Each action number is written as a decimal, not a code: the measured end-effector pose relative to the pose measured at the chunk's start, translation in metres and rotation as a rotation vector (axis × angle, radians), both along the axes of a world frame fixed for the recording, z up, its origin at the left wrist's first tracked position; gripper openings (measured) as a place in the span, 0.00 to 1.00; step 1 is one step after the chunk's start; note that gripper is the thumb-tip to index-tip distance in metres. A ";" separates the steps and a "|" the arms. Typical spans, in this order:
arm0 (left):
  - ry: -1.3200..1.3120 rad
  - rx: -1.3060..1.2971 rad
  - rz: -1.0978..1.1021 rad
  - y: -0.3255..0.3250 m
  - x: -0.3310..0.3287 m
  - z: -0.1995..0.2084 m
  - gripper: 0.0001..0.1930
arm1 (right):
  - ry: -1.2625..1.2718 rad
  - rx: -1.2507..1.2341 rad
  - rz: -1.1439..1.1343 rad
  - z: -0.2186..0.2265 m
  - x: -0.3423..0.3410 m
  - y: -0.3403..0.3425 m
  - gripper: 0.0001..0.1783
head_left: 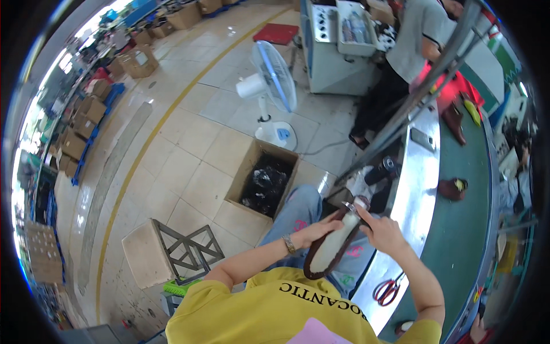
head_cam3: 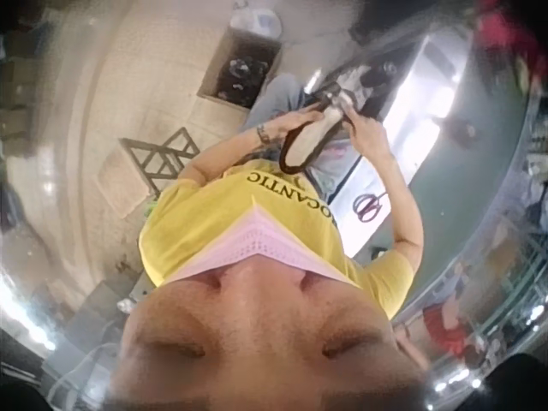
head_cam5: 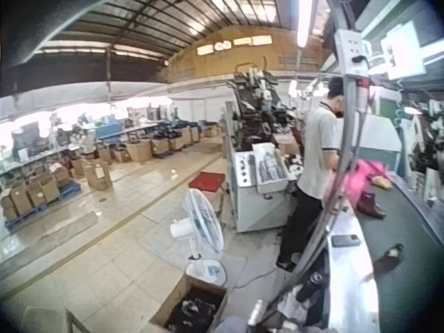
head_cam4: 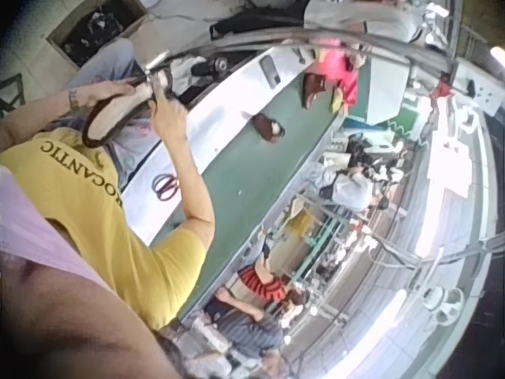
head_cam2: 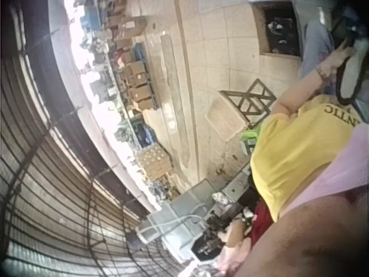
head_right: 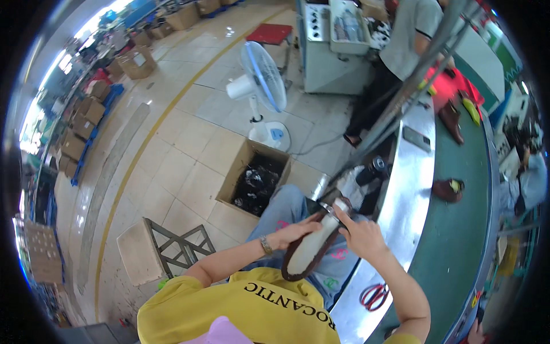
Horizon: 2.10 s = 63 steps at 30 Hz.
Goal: The recorder is lasting and finishing a shoe, using a hammer to shape the material over a last and cutting away excess material.
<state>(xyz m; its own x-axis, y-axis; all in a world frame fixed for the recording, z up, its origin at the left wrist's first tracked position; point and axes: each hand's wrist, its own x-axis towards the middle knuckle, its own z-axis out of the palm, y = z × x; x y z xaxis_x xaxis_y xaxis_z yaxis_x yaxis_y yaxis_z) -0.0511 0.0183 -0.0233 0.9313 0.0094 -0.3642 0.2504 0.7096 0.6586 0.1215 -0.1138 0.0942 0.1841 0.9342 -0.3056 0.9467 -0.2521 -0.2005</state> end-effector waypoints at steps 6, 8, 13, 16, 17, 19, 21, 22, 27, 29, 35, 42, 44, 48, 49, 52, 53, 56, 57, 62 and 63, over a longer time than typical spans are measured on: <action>0.055 -0.011 -0.009 0.006 0.000 0.002 0.36 | 0.160 0.243 -0.010 -0.012 -0.020 -0.001 0.38; 0.125 -0.046 -0.059 0.008 0.001 0.007 0.36 | 0.095 0.070 -0.067 -0.030 -0.014 -0.010 0.38; 0.114 -0.064 -0.061 0.011 -0.005 0.005 0.36 | 0.197 0.264 -0.072 0.010 -0.037 -0.006 0.38; 0.129 0.029 -0.137 0.014 -0.009 0.005 0.37 | 0.108 -0.042 -0.100 -0.009 -0.041 -0.008 0.37; 0.090 -0.053 -0.082 0.012 -0.013 0.004 0.36 | 0.095 -0.008 -0.079 -0.010 -0.041 -0.010 0.37; 0.019 -0.223 0.045 0.002 -0.030 0.001 0.34 | 0.075 0.054 -0.019 -0.003 -0.040 -0.010 0.37; 0.087 -0.426 0.017 0.003 -0.040 0.004 0.33 | 0.221 0.226 -0.080 0.002 -0.045 -0.011 0.38; 0.122 -0.527 0.004 0.002 -0.043 0.008 0.32 | 0.294 0.312 -0.111 0.003 -0.047 -0.012 0.38; 0.161 -0.015 0.251 -0.030 -0.042 0.005 0.29 | 0.131 -0.001 -0.051 -0.005 -0.050 -0.007 0.36; 0.188 0.041 0.212 -0.032 -0.044 -0.001 0.29 | 0.155 0.057 -0.006 0.003 -0.056 -0.006 0.37; 0.119 0.170 0.056 -0.028 -0.047 0.001 0.32 | 0.148 -0.034 -0.042 -0.007 -0.066 -0.016 0.40; 0.222 0.105 -0.172 -0.032 -0.072 -0.006 0.19 | 0.255 0.047 -0.068 -0.002 -0.087 -0.030 0.44; 0.211 0.158 -0.187 -0.034 -0.069 0.001 0.21 | 0.161 -0.120 -0.080 -0.012 -0.087 -0.035 0.46; 0.182 0.177 -0.212 -0.043 -0.077 -0.015 0.25 | 0.190 0.059 0.046 0.008 -0.106 -0.053 0.46; 0.143 0.166 -0.221 -0.049 -0.087 -0.038 0.26 | 0.191 0.059 0.024 0.009 -0.111 -0.059 0.47; -0.038 0.363 -0.459 -0.045 -0.054 0.017 0.22 | 0.165 0.006 -0.139 -0.017 -0.104 -0.094 0.45; -0.042 0.680 -0.538 -0.043 -0.050 0.022 0.19 | 0.158 -0.034 -0.183 -0.019 -0.099 -0.106 0.44; -0.182 1.147 -0.321 -0.044 -0.018 0.042 0.14 | 0.172 -0.073 -0.382 -0.021 -0.082 -0.141 0.39; -0.255 1.211 -0.171 -0.045 0.001 0.046 0.13 | 0.207 -0.014 -0.495 -0.019 -0.077 -0.148 0.36; -0.670 1.923 -0.216 -0.035 0.127 0.025 0.18 | 0.572 0.173 -0.977 -0.022 -0.041 -0.144 0.36; -0.649 1.736 -0.300 -0.026 0.143 0.023 0.17 | 0.656 0.218 -1.027 -0.022 -0.036 -0.140 0.36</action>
<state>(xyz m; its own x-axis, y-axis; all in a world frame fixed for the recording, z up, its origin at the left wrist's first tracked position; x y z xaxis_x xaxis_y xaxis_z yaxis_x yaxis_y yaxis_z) 0.0924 -0.0079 0.0002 0.9430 -0.2360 0.2346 -0.3279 -0.7792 0.5342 0.0858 -0.2537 0.0725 0.7320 0.4907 -0.4726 0.0353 -0.7201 -0.6930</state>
